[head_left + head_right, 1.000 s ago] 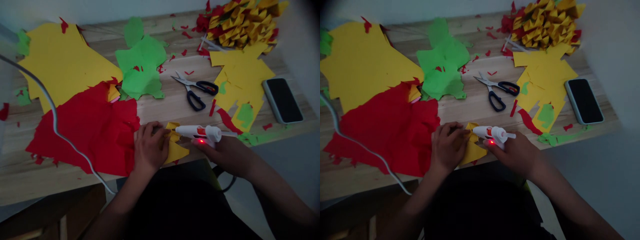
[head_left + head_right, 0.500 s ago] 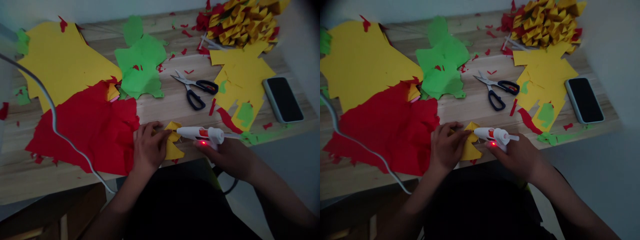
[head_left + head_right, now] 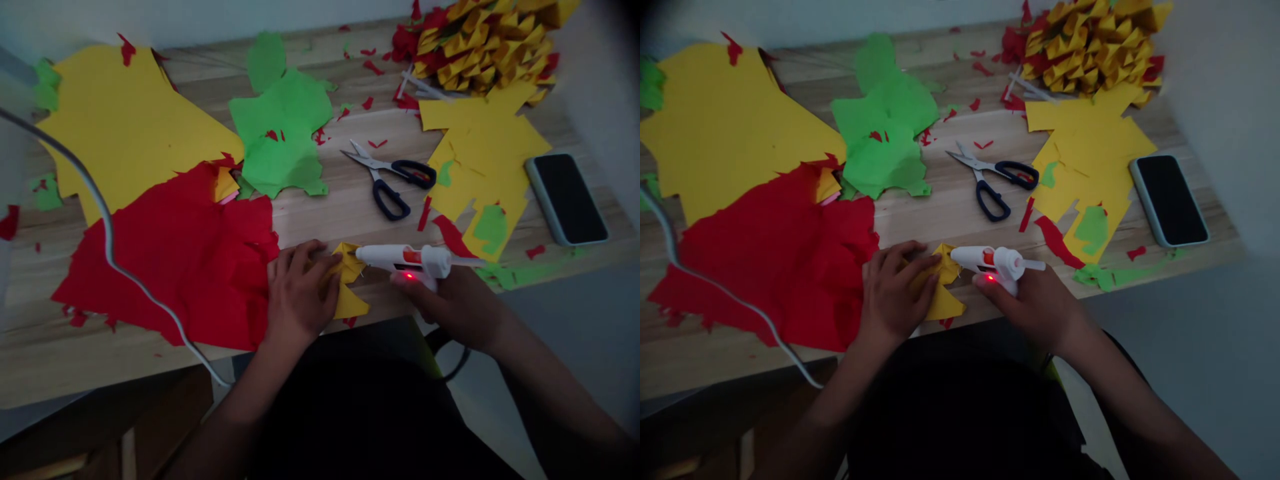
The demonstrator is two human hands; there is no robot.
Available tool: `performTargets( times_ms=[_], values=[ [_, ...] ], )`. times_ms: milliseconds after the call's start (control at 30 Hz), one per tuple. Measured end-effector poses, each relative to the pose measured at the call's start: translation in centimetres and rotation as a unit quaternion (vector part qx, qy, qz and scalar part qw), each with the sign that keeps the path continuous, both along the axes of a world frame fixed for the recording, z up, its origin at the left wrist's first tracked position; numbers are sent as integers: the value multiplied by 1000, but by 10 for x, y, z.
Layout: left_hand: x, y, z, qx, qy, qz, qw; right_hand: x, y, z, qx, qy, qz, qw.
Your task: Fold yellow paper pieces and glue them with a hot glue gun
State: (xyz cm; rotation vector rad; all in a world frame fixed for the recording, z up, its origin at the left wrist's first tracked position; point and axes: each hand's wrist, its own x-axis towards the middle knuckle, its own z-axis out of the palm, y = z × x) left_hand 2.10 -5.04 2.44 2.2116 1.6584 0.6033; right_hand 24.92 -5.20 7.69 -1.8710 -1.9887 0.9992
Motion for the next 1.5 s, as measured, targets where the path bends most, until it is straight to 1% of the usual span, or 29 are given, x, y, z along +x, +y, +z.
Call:
performTargets(
  times_ms=[200,367,467,533,633,800,967,1233,1333,1500],
  values=[
    [0,0,0,8,3,1,1000,-5,5,1,14,2,22,1000],
    [0,1,-2,11,-1,0,1000,-9,8,5,32,-30,38,998],
    [1,0,-2,15,12,-1,1000,-11,9,6,27,-40,50,998],
    [2,-1,-2,19,21,0,1000,-11,9,5,21,-45,46,998],
    [3,-2,-2,21,20,5,1000,-8,6,1,35,-45,39,998],
    [4,-1,-1,20,17,14,1000,-3,2,-4,52,-49,59,996],
    [4,-1,-1,26,20,17,999,-3,0,-1,36,-58,47,997],
    [3,-1,-3,33,4,15,999,-3,-3,7,14,-44,25,999],
    [3,0,-2,28,5,14,1000,-2,-4,8,25,-51,8,998],
    [3,0,-3,25,8,15,1000,0,-5,6,10,-18,-8,1000]
  ],
)
